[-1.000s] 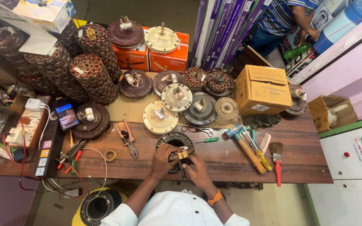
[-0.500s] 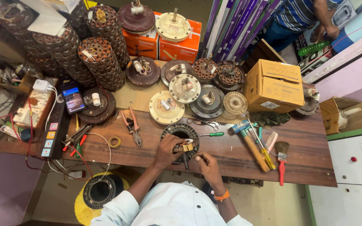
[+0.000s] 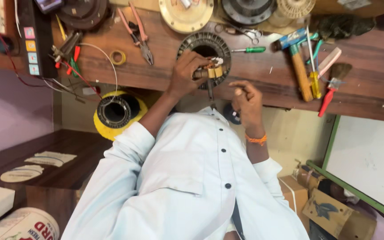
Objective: The person works on an electric motor armature at a cluttered workbench, holding and turning the rotor while fitting components into its slots by hand. They use a screwdriver to work on the armature and use scissors and pliers on the motor parts, adjusting the piece repeatedly with both hands.
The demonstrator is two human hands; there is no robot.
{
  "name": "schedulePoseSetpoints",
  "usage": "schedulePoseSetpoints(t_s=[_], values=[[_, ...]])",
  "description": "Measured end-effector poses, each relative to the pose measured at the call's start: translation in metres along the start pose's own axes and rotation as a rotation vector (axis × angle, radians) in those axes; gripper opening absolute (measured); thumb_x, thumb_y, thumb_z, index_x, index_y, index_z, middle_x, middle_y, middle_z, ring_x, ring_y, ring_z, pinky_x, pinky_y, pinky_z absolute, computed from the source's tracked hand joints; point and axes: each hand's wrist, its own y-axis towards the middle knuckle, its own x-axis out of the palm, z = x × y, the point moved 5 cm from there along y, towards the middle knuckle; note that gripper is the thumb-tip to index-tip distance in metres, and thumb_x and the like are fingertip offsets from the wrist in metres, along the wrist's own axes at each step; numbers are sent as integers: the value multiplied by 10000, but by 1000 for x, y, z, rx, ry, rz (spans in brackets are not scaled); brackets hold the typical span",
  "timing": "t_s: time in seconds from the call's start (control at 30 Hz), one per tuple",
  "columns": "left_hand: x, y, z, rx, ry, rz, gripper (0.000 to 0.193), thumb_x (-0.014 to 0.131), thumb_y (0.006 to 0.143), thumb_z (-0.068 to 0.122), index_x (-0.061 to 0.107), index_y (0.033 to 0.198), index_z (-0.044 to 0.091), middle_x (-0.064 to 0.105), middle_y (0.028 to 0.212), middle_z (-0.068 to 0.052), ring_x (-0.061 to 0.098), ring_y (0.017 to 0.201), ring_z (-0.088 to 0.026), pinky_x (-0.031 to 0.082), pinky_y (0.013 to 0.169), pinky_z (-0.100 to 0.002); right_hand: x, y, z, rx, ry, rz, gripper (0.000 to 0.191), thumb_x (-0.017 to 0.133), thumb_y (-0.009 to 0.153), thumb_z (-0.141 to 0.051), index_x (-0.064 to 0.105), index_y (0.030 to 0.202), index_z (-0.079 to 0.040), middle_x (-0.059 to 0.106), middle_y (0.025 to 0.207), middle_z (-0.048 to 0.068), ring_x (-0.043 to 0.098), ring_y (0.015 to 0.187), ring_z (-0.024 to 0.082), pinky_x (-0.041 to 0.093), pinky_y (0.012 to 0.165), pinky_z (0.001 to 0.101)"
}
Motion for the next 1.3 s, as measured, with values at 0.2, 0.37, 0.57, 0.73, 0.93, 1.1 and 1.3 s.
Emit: schedulePoseSetpoints(t_s=[0.2, 0.37, 0.57, 0.73, 0.93, 1.1, 1.3], values=[[-11, 7, 15, 30, 57, 27, 414, 861, 700, -13, 698, 1078, 35, 670, 1006, -94, 624, 940, -286, 520, 824, -396, 10, -2, -57, -71, -13, -34, 205, 594, 1075, -147, 670, 1164, 21, 417, 620, -89, 306, 509, 14, 246, 474, 231], [-12, 4, 14, 27, 82, 22, 392, 867, 725, 2, 696, 1077, 30, 669, 1009, -88, 623, 944, -277, 527, 839, -401, 25, 15, -90, -96, -265, 3, 216, 651, 1064, -174, 728, 1084, 27, 528, 695, -78, 345, 544, 11, 254, 482, 224], [-12, 2, 14, 29, 57, 30, 407, 891, 692, 44, 688, 1045, 39, 658, 993, -86, 617, 917, -281, 520, 805, -398, 61, 68, -109, -132, -661, -156, 189, 693, 1021, -176, 794, 1103, -38, 686, 805, -36, 488, 652, 38, 379, 579, 227], [-11, 2, 16, 4, 151, 70, 454, 917, 679, 75, 676, 1063, 44, 636, 999, -82, 617, 957, -284, 528, 836, -405, 81, 114, -108, -112, -712, -399, 222, 695, 989, -154, 775, 1168, -50, 782, 960, 15, 618, 832, 54, 524, 753, 231], [-6, -7, 6, -14, 123, 43, 471, 924, 710, 147, 676, 1096, 47, 647, 1085, -83, 631, 1025, -281, 543, 878, -396, 87, 145, -103, -127, -980, -462, 200, 700, 981, -146, 781, 1147, -70, 781, 893, 97, 651, 725, 114, 523, 666, 305], [0, -17, -37, -389, -591, 49, 668, 786, 891, 452, 445, 1300, 48, 640, 1248, -126, 655, 1096, -232, 551, 995, -403, 111, 171, -85, -141, -1004, -583, 233, 703, 951, -154, 781, 1161, -93, 786, 924, 113, 706, 751, 144, 560, 706, 323], [5, -13, -52, -829, -998, 53, 922, 770, 925, 368, 109, 1536, 169, 638, 1331, -45, 637, 1232, -143, 507, 1099, -399, 119, 165, -109, -237, -1055, -516, 221, 704, 974, -182, 786, 1162, -101, 778, 995, 131, 751, 824, 202, 561, 731, 349]])
